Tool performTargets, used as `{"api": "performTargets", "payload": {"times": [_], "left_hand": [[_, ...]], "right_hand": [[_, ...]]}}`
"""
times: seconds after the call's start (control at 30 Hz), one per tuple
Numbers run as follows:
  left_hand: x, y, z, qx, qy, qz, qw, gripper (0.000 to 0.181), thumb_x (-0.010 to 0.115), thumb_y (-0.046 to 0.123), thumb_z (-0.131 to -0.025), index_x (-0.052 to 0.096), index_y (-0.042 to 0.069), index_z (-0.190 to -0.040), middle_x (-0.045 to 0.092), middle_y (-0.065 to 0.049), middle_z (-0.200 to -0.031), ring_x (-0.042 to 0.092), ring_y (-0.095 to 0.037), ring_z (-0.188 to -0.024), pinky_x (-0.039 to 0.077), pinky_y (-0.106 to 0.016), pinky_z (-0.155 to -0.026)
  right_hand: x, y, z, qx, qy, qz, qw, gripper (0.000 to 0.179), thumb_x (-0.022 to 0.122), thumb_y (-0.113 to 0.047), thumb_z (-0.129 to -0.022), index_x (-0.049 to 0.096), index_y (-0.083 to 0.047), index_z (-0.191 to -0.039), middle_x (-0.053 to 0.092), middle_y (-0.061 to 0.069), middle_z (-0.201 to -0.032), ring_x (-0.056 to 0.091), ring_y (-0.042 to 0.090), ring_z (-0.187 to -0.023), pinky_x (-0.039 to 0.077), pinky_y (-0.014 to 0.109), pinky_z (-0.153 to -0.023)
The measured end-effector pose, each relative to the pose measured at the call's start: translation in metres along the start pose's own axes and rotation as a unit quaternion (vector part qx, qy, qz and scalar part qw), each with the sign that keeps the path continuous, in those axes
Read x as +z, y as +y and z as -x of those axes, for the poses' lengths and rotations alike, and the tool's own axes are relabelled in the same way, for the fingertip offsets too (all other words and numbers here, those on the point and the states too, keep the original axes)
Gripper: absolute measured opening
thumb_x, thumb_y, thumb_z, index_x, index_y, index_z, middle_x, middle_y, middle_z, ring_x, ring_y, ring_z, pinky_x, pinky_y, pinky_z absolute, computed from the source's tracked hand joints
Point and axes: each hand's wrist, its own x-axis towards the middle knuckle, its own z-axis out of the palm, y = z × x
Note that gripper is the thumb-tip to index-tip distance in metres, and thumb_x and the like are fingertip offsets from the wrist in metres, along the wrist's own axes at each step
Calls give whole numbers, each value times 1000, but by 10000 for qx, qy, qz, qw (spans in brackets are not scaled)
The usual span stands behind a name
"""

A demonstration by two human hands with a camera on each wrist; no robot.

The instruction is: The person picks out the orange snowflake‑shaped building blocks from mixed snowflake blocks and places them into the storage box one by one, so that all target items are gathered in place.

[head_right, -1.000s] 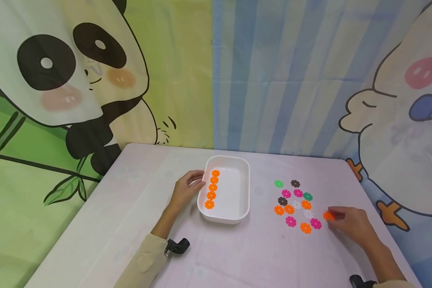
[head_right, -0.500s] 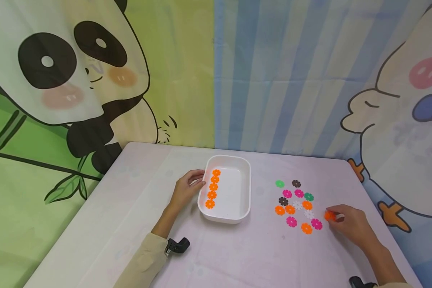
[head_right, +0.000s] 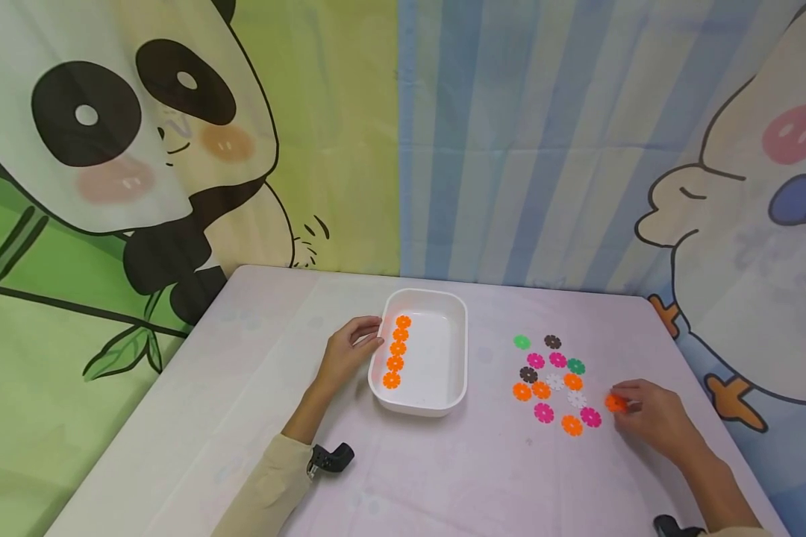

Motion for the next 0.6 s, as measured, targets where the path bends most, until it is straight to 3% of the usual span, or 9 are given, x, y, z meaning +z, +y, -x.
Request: {"api": "performTargets", "payload": {"times": [0.37, 0.6], "left_hand": [[2, 0, -1, -125, 11, 88, 9999, 36, 73, 3, -87, 62, 5, -121, 63, -9, -123, 60, -28, -117, 51, -22, -93], [2, 1, 0, -103, 39, -23, 9999, 35, 72, 2, -87, 63, 6, -121, 63, -10, -123, 61, -20, -114, 51, -22, -94]], "right_hand": [[-2, 3, -1, 56, -275, 204, 9994, 40, 83, -8, -72, 71, 6, -107, 63, 14, -94, 64, 32, -83, 61, 38, -66], [-3, 2, 0, 69, -85, 1, 9999, 53, 85, -12, -72, 64, 9, -116, 66, 26, -105, 65, 40, -90, 61, 38, -65]]}}
